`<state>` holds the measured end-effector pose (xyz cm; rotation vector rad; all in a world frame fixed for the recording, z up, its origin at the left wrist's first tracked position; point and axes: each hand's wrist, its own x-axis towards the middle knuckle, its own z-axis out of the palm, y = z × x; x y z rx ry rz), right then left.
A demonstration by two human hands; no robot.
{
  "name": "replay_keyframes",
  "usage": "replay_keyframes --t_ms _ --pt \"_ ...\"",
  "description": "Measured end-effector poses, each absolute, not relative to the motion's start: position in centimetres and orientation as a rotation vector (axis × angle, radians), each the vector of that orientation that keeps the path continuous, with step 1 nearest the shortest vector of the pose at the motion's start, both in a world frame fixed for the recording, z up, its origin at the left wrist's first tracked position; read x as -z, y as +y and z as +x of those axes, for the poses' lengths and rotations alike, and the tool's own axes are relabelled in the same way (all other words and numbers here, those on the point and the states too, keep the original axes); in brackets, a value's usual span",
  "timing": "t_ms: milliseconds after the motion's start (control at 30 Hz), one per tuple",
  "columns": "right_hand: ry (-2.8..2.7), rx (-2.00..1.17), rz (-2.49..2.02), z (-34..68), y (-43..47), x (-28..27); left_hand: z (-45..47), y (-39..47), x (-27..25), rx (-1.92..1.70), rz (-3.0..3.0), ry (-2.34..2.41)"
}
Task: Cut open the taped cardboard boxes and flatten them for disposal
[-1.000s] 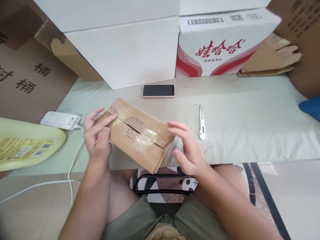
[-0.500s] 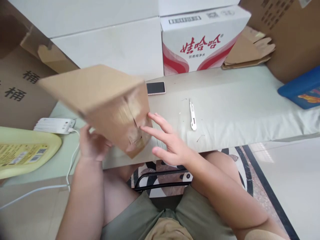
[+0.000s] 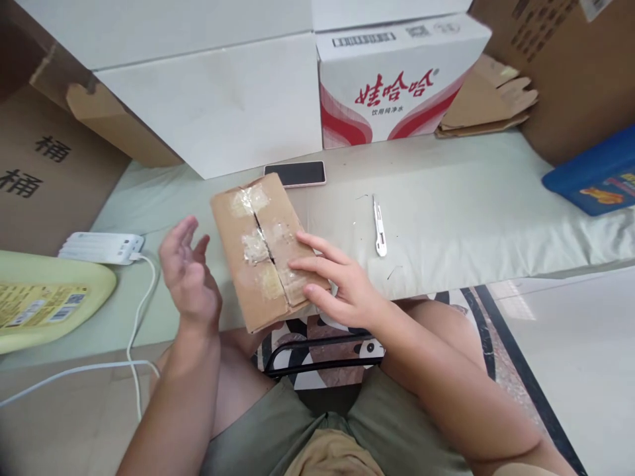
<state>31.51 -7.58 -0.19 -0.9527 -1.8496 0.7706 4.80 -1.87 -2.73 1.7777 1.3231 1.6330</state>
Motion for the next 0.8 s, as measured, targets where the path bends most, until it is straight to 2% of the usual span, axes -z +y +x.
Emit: replay_keyframes --t_ms 133,367,433,567,633,800 --pt "-1.874 -0.793 -0.924 31.4 -7.7 0.3 5.6 -2.0 2.1 -1.465 2.329 1.086" --pt "-1.889 -0.696 -0.910 32.9 -7.8 0.7 5.7 -2.0 1.9 -1.478 2.365 1.019" --pt "-1.811 -0.598 -1.092 34.4 -7.5 1.2 5.6 -2.0 1.9 -1.477 2.363 1.036" --pt "-1.633 -0.314 -1.800 38.1 -6.2 3.5 5.6 -2.1 2.0 -1.456 2.343 1.105" --pt "-1.687 -0.255 -2.016 39.5 -5.7 4.7 5.6 -2.1 2.0 -1.467 2.327 1.098" --pt "-1.839 -0.325 -2.018 39.1 -5.0 5.5 6.0 -2.0 2.1 -1.482 2.281 1.090"
